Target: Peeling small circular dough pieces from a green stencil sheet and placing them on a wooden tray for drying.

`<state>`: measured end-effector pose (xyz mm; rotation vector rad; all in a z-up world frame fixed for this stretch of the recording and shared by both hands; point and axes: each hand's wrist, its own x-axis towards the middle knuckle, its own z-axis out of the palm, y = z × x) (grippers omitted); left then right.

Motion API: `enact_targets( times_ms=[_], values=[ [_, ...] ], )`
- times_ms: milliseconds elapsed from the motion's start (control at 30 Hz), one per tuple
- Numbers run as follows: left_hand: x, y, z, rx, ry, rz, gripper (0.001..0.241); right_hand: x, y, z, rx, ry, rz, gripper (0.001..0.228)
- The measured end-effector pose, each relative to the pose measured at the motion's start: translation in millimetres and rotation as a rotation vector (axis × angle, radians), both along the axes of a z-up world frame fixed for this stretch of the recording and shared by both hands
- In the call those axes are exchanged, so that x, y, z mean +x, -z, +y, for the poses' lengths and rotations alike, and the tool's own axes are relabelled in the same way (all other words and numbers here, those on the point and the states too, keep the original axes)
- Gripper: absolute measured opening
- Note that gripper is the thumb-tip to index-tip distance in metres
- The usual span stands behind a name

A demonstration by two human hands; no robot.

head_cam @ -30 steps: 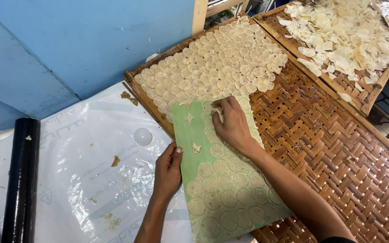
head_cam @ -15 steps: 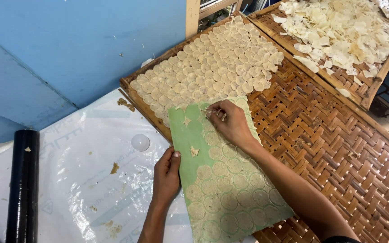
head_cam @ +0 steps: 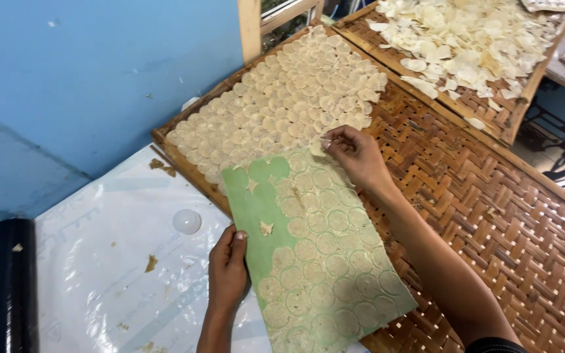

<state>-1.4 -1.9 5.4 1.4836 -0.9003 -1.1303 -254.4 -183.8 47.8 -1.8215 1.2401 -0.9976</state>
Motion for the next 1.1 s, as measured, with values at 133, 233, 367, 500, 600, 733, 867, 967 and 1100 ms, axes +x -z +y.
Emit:
enact_targets(
  times_ms=[133, 233, 367, 500, 600, 733, 867, 967, 1100],
  values=[
    [-0.7, 4.5, 1.1, 0.009, -0.002, 0.002, 0.034, -44.5, 13.1, -20.0, -0.019, 0.178, 0.173, 0.015],
    [-1.4, 5.0, 0.7, -0.003, -0.022, 0.012, 0.034, -76.1, 27.6, -43.5, 0.085, 0.278, 0.338, 0.017],
    [-1.6, 10.2, 1.0, 0.009, -0.039, -0.017, 0.034, -113.8, 50.7, -79.2, -0.061, 0.33, 0.402, 0.019],
    [1.8, 18.8, -0.2, 0.006, -0.035, -0.063, 0.034, -149.0, 94.6, -141.2, -0.25, 0.447, 0.348, 0.012],
    [4.1, 26.2, -1.7, 0.025, -0.03, -0.017, 0.034, -148.8, 95.1, -162.3, -0.319, 0.508, 0.296, 0.011],
    [9.3, 40.7, -4.0, 0.035, -0.018, 0.007, 0.036, -147.1, 102.4, -192.7, -0.36, 0.606, 0.279, 0.006],
    [12.0, 47.2, -4.5, 0.051, -0.025, 0.002, 0.036, -140.6, 97.4, -201.5, -0.42, 0.698, 0.301, 0.01],
    [13.0, 50.4, -4.8, 0.043, -0.025, 0.016, 0.036, -139.5, 95.5, -209.8, -0.419, 0.724, 0.295, 0.017],
    [12.5, 52.0, -5.1, 0.036, -0.027, 0.052, 0.036, -142.4, 99.7, -220.1, -0.383, 0.785, 0.343, 0.014]
  ],
)
